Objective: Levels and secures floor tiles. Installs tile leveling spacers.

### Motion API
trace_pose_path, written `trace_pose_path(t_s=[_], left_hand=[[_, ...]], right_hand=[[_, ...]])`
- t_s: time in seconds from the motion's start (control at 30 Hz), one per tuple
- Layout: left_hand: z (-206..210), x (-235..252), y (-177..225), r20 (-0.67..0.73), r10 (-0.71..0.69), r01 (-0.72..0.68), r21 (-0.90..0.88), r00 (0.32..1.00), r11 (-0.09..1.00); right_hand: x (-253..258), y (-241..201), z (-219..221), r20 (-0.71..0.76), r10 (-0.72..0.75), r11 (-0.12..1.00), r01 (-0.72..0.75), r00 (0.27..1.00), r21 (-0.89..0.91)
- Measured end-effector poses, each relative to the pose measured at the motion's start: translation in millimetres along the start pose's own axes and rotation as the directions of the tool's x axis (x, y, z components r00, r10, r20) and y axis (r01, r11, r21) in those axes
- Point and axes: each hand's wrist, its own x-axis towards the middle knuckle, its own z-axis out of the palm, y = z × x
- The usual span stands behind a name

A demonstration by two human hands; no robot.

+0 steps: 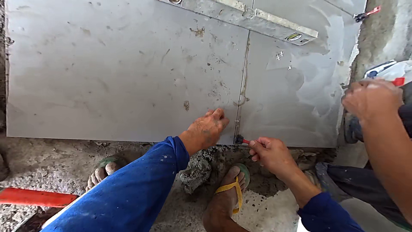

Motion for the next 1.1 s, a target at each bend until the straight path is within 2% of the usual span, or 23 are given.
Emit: trace_pose_path(t_s=[0.07,0.13,0.2,0.27,0.33,0.47,0.5,0.6,0.63,0.7,0.77,0.83,0.93,1.0,1.1], left_hand=[[1,0,12,0.034,-0.031,0.036,-0.157,0.999,0.987],[-2,1,26,0.122,-0.077,0.119,-0.378,0.989,0.918],[-6,2,35,0.203,-0.084,0.182,-0.539,0.976,0.823],[-7,2,39,0.18,-0.074,0.172,-0.622,0.981,0.764],[-4,2,43,0.087,-0.07,0.11,-0.633,0.994,0.766],[1,2,47,-0.113,0.024,-0.093,-0.662,0.993,0.743],[0,2,47,-0.107,0.023,-0.09,-0.677,0.994,0.731],[-9,2,49,0.009,-0.083,0.066,-0.694,0.996,0.717],[-8,2,48,0.006,-0.117,0.091,-0.671,0.993,0.736],[-1,3,47,-0.061,-0.097,0.034,-0.651,0.993,0.759],[-1,2,48,-0.082,-0.045,-0.023,-0.682,0.996,0.731],[-6,3,52,-0.026,-0.052,0.018,-0.719,0.998,0.695],[-7,4,52,0.062,-0.145,0.145,-0.718,0.987,0.681],[-2,5,51,0.017,-0.119,0.097,-0.705,0.993,0.703],[-8,4,54,0.049,-0.077,0.089,-0.714,0.996,0.695]], right_hand=[[-4,11,-1,0.039,-0.108,0.974,0.098,0.993,0.204],[-9,16,-4,0.025,-0.206,0.929,0.187,0.978,0.32],[-13,17,-8,-0.011,-0.263,0.903,0.25,0.965,0.349],[-14,17,-12,-0.029,-0.289,0.891,0.28,0.957,0.356],[-17,16,-14,-0.036,-0.287,0.883,0.279,0.957,0.377],[-18,16,-15,-0.005,-0.278,0.848,0.248,0.961,0.469],[-18,17,-16,0.002,-0.275,0.844,0.24,0.962,0.48],[-19,17,-17,0.007,-0.273,0.847,0.238,0.962,0.475],[-19,17,-17,0.007,-0.276,0.851,0.241,0.961,0.467],[-19,17,-17,0.003,-0.282,0.854,0.249,0.959,0.457],[-18,19,-17,0.003,-0.287,0.853,0.255,0.958,0.455],[-18,20,-18,0.0,-0.289,0.855,0.258,0.957,0.45],[-20,18,-19,0.006,-0.29,0.859,0.257,0.957,0.442],[-20,17,-19,0.011,-0.281,0.861,0.247,0.96,0.445],[-19,19,-19,0.02,-0.274,0.861,0.236,0.962,0.451]])
